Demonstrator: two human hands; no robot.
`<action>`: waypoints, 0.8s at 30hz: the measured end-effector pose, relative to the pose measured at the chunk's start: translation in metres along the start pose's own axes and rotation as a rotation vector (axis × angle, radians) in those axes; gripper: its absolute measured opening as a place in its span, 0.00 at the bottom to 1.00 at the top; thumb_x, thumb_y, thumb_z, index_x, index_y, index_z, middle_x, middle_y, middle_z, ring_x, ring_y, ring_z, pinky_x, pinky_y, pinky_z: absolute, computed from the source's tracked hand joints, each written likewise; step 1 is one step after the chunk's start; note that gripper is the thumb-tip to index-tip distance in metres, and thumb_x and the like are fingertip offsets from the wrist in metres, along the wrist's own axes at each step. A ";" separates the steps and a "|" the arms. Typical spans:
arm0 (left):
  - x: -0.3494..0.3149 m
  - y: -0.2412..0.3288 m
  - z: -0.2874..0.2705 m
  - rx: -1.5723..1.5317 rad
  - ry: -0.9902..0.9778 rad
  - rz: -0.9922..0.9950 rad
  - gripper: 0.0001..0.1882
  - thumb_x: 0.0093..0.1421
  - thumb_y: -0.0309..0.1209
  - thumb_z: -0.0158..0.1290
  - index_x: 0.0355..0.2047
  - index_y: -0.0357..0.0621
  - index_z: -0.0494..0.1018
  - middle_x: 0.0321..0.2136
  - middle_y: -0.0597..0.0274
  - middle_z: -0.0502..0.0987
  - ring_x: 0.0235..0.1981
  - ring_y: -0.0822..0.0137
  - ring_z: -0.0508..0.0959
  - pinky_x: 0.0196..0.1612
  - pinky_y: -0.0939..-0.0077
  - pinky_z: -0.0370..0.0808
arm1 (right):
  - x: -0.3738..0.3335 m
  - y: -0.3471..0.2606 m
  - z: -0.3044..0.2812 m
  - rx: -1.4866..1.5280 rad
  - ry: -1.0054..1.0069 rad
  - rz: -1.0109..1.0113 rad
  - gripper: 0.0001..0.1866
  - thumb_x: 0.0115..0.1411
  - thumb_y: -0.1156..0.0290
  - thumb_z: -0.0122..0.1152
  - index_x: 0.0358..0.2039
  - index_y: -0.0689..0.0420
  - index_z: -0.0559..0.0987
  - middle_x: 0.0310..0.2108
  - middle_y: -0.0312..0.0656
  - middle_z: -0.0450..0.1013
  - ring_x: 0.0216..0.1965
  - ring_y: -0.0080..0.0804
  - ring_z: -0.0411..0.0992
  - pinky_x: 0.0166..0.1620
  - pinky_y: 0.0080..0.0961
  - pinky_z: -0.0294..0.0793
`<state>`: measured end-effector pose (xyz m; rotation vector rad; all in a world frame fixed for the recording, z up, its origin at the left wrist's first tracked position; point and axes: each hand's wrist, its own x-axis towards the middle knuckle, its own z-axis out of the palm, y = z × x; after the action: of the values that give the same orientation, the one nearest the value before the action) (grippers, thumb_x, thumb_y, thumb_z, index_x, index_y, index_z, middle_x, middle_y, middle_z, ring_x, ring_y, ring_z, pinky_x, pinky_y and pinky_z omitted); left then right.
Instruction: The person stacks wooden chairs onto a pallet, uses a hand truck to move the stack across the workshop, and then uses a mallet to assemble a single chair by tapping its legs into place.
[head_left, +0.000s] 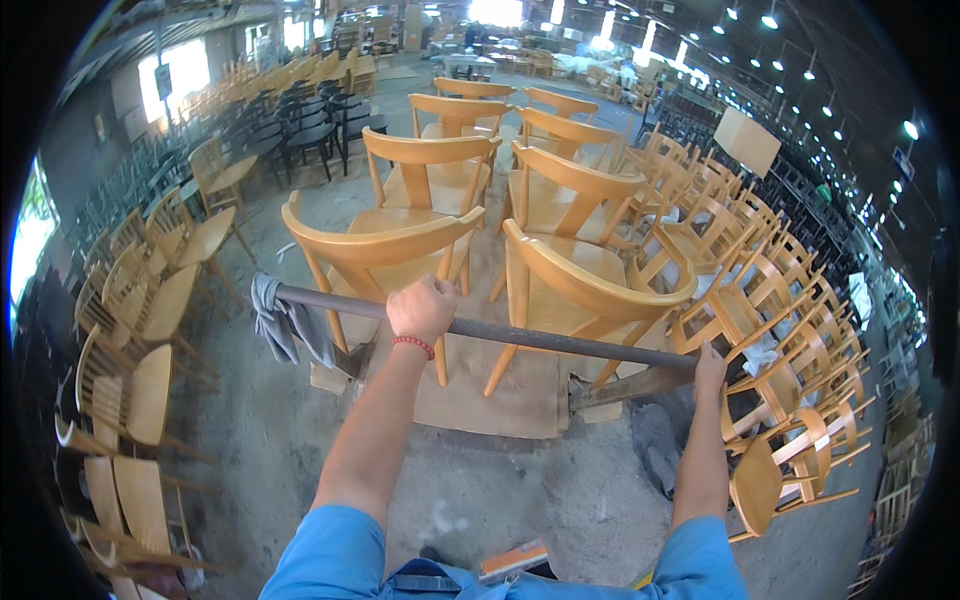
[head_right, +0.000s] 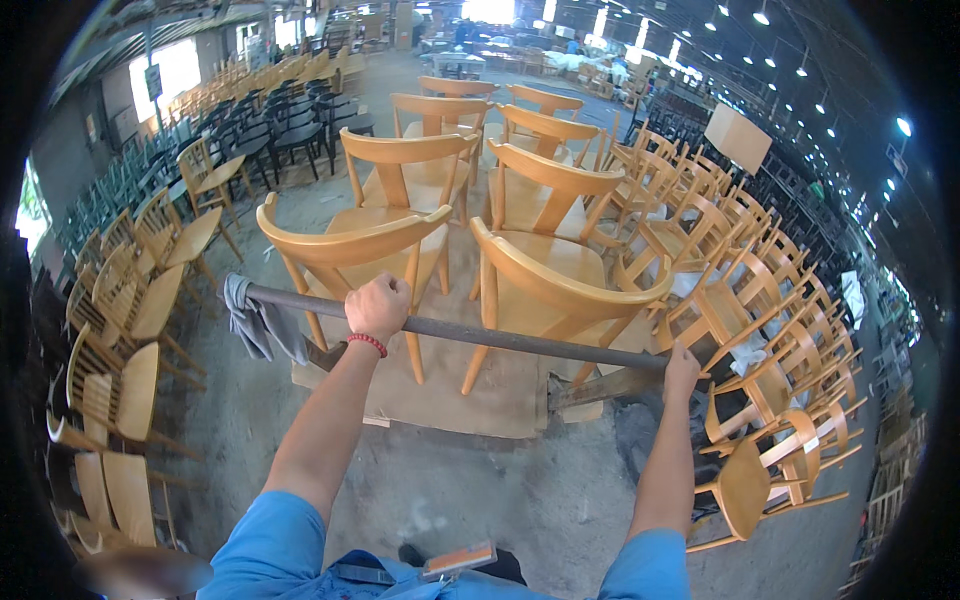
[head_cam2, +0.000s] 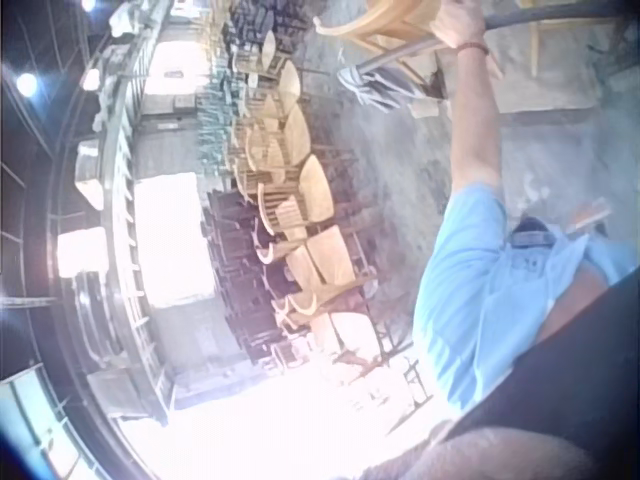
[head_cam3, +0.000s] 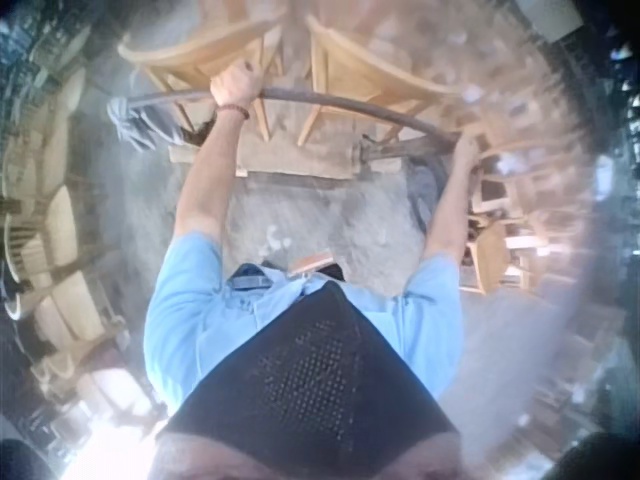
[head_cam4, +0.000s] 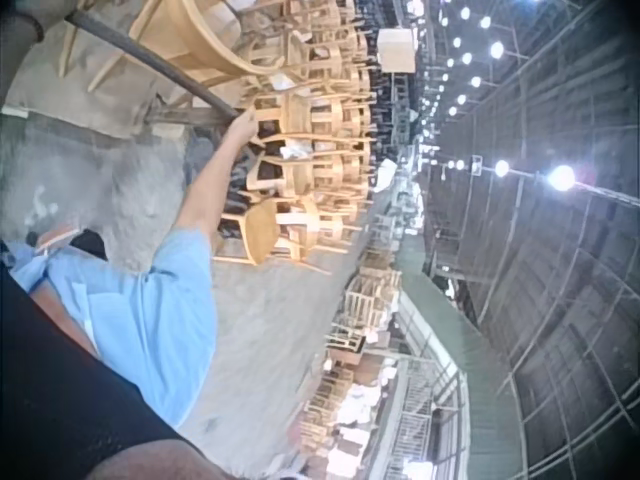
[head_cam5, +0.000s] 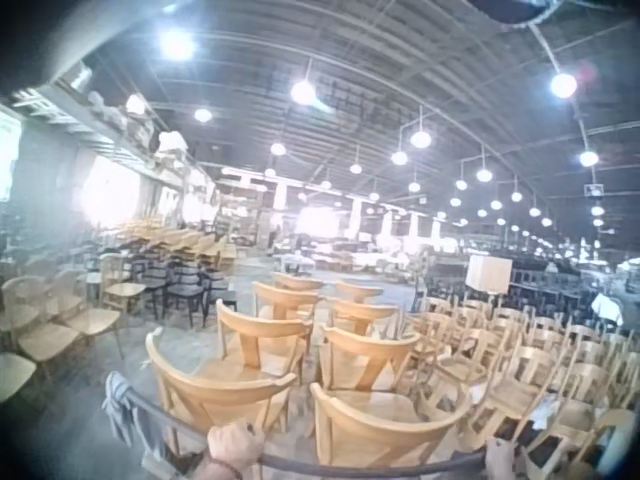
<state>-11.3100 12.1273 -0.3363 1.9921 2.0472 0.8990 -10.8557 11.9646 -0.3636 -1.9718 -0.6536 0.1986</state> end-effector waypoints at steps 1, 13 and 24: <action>0.017 0.002 0.005 0.007 0.017 0.003 0.15 0.55 0.39 0.46 0.24 0.43 0.78 0.23 0.47 0.78 0.28 0.49 0.79 0.40 0.61 0.72 | 0.011 -0.005 0.013 -0.021 0.044 -0.029 0.21 0.59 0.61 0.52 0.37 0.71 0.76 0.34 0.54 0.76 0.38 0.38 0.74 0.42 0.31 0.68; 0.218 -0.019 0.054 0.083 0.032 -0.030 0.17 0.55 0.41 0.43 0.27 0.44 0.77 0.28 0.47 0.78 0.33 0.46 0.77 0.39 0.56 0.73 | 0.106 -0.081 0.183 -0.044 0.046 -0.055 0.16 0.51 0.62 0.53 0.25 0.65 0.78 0.20 0.49 0.71 0.26 0.31 0.70 0.34 0.30 0.66; 0.407 -0.055 0.139 -0.032 0.108 -0.030 0.18 0.56 0.44 0.45 0.32 0.45 0.78 0.29 0.47 0.78 0.35 0.48 0.78 0.41 0.58 0.73 | 0.181 -0.145 0.317 -0.089 -0.103 -0.062 0.20 0.56 0.57 0.54 0.27 0.65 0.78 0.23 0.46 0.73 0.28 0.35 0.71 0.37 0.30 0.68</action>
<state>-11.3321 12.5598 -0.3558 1.9316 2.0984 1.0486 -10.8848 12.3566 -0.3648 -2.0335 -0.8013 0.2375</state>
